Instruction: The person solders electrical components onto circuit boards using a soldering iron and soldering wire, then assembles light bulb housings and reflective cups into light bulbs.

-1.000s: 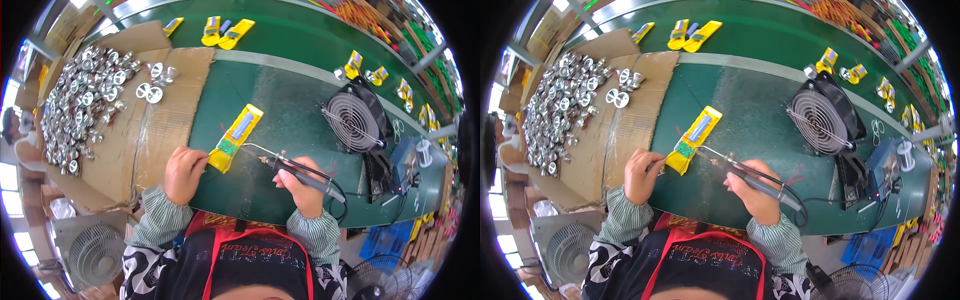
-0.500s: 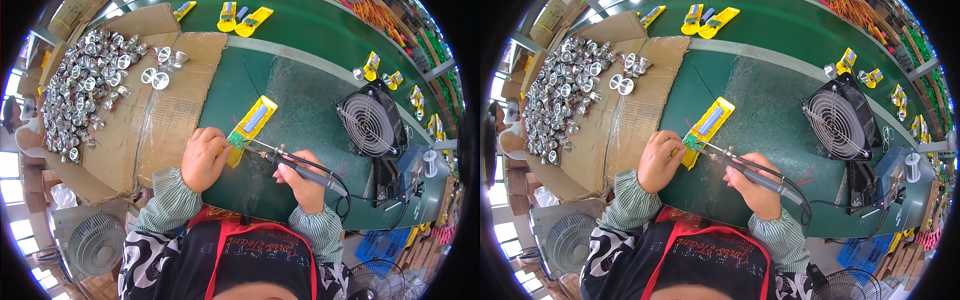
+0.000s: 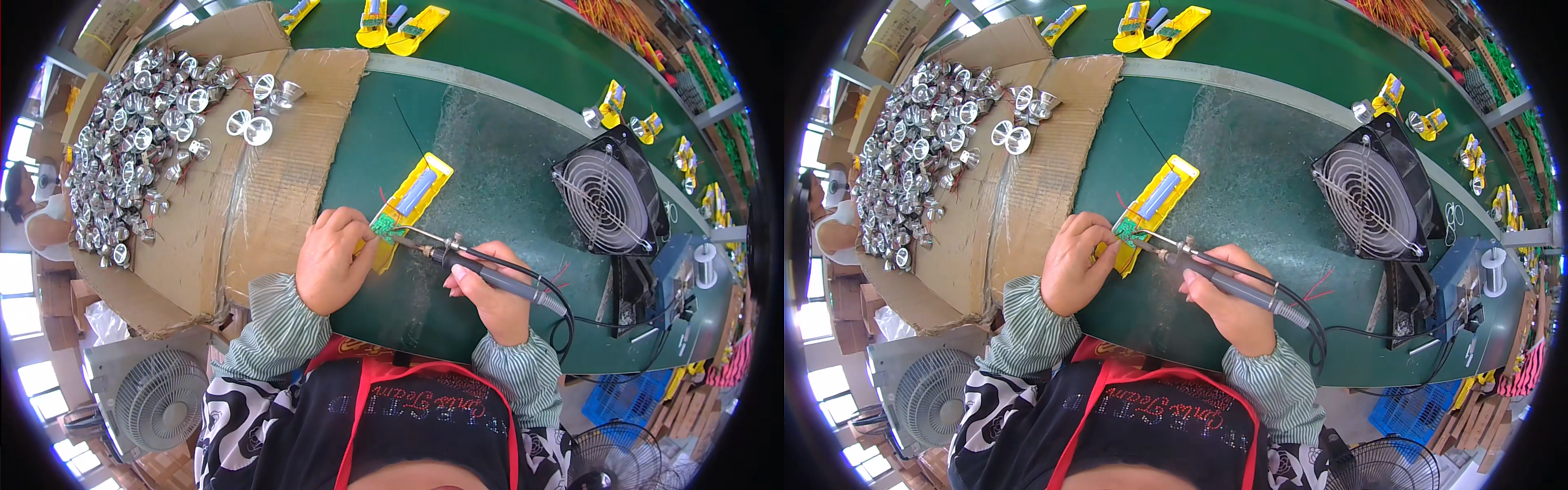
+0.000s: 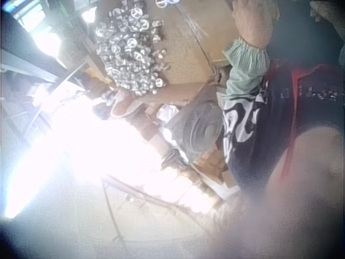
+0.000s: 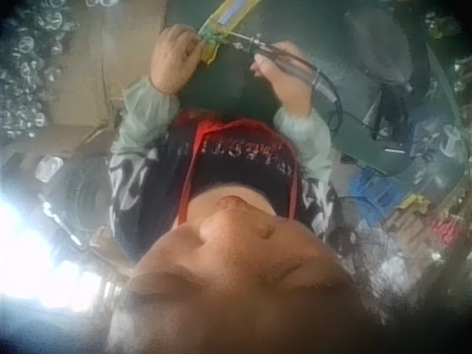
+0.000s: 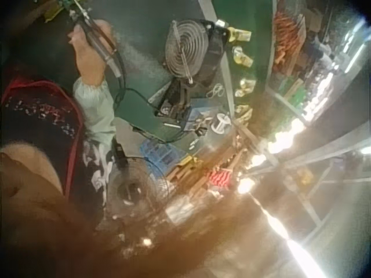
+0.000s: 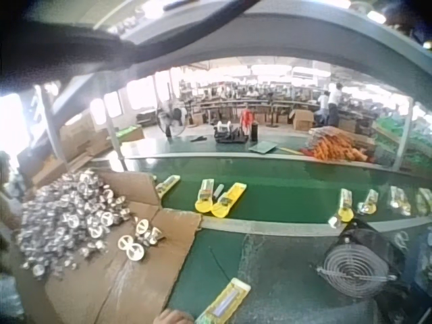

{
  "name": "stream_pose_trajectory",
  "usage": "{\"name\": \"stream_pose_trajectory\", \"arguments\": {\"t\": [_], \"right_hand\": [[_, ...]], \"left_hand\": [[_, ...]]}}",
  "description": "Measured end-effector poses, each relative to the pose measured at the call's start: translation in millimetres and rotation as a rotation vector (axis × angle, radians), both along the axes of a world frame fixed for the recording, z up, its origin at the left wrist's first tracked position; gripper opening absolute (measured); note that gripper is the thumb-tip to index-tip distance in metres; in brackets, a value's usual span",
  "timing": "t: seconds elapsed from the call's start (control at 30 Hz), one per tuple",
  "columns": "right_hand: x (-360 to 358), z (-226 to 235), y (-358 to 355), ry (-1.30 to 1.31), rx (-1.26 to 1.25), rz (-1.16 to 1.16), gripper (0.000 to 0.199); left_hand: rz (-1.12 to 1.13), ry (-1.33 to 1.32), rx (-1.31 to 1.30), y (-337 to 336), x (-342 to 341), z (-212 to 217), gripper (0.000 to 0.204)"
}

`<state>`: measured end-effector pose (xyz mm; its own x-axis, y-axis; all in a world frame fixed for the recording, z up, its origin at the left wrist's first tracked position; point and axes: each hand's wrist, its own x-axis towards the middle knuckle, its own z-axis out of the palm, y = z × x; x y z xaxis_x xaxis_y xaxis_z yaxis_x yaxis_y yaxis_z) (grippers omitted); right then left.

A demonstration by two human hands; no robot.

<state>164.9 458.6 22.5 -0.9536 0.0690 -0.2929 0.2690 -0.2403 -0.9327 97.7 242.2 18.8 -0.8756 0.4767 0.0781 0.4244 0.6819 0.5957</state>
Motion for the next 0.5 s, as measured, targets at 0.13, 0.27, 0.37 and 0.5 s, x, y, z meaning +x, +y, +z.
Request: {"name": "stream_pose_trajectory", "arguments": {"t": [0.13, 0.27, 0.37, 0.5], "right_hand": [[2.2, 3.6, 2.5, 0.009, -0.041, -0.035, 0.014], [4.6, 8.0, 9.5, 0.020, -0.012, -0.094, 0.015], [7.6, 8.6, 14.6, 0.017, 0.033, -0.118, 0.015], [13.5, 10.5, 22.5, 0.003, 0.052, -0.182, 0.015]], "left_hand": [[-0.004, 0.002, 0.006, 0.3, 0.0, -0.1, 0.007], [0.004, 0.007, 0.001, -0.2, 0.4, 0.5, 0.007], [0.000, 0.006, -0.001, -0.3, -0.4, -0.2, 0.007], [-0.010, -0.004, -0.017, -2.6, 0.6, -0.2, 0.011]]}}
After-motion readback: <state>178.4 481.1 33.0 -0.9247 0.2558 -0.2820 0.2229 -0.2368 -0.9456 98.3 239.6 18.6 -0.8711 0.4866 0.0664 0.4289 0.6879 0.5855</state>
